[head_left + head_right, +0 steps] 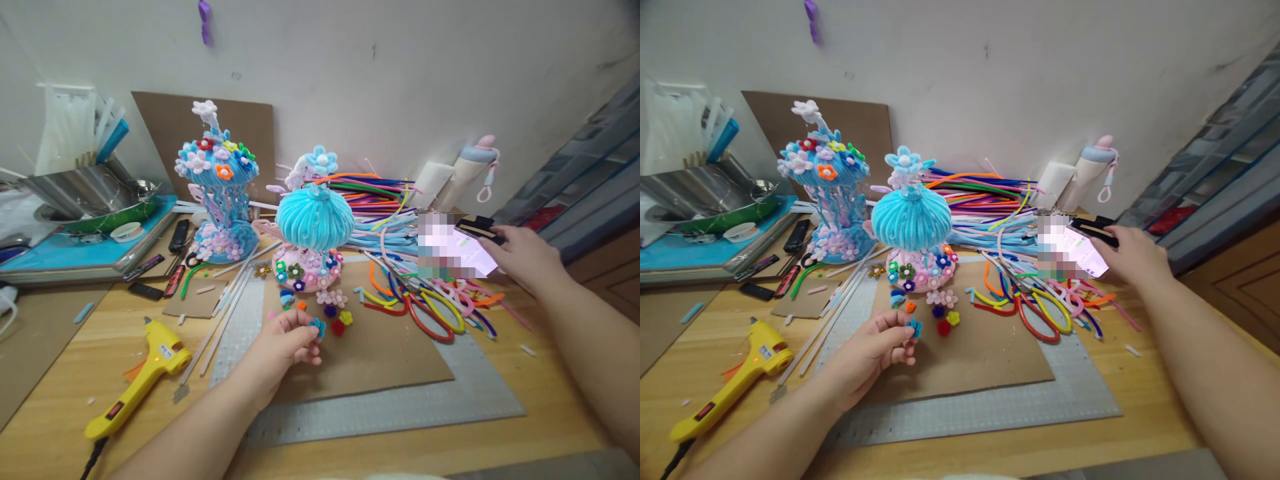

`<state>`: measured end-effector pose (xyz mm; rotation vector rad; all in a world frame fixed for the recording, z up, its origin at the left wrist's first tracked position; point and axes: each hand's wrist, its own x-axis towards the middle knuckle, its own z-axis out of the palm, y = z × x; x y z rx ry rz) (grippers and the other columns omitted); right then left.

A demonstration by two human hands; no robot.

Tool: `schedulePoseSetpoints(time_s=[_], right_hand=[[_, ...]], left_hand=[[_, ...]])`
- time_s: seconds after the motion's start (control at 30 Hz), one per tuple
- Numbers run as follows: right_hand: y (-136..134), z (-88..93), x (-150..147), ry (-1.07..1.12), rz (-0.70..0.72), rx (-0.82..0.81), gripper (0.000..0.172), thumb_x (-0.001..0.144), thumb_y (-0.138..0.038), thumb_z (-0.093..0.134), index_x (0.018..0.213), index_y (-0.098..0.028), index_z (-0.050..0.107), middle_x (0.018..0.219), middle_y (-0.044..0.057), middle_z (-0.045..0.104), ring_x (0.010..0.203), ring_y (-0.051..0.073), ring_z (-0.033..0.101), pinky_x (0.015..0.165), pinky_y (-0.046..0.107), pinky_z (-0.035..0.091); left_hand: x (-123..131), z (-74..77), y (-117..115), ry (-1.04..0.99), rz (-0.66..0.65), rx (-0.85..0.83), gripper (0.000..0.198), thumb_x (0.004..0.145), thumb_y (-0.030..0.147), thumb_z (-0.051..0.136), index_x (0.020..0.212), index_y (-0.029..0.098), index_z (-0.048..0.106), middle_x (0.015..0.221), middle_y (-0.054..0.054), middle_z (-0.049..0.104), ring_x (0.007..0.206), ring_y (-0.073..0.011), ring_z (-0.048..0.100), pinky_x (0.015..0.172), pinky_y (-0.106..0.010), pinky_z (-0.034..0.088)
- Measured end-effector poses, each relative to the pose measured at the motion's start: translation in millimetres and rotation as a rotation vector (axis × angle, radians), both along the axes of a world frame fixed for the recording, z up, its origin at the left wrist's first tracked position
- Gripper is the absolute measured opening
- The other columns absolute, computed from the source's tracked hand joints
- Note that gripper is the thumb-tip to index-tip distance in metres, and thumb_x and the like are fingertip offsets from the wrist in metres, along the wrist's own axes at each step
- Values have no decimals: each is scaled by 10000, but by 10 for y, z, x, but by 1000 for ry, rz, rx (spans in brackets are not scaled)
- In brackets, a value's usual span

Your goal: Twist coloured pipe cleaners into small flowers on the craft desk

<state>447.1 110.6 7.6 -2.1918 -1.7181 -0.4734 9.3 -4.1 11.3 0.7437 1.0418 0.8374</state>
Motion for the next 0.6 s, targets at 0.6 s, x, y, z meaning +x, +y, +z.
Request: schedulePoseSetpoints(time_s=[0.6], right_hand=[[-1235, 27, -2591, 770, 1071, -275, 155, 870, -132, 434, 983, -191, 523, 886, 35, 571, 809, 129, 531, 718, 239, 426]], left_hand=[[34, 26, -24, 87, -141, 214, 313, 640, 305, 691, 836, 134, 517, 624, 43, 529, 483, -70, 485, 501, -221, 419]])
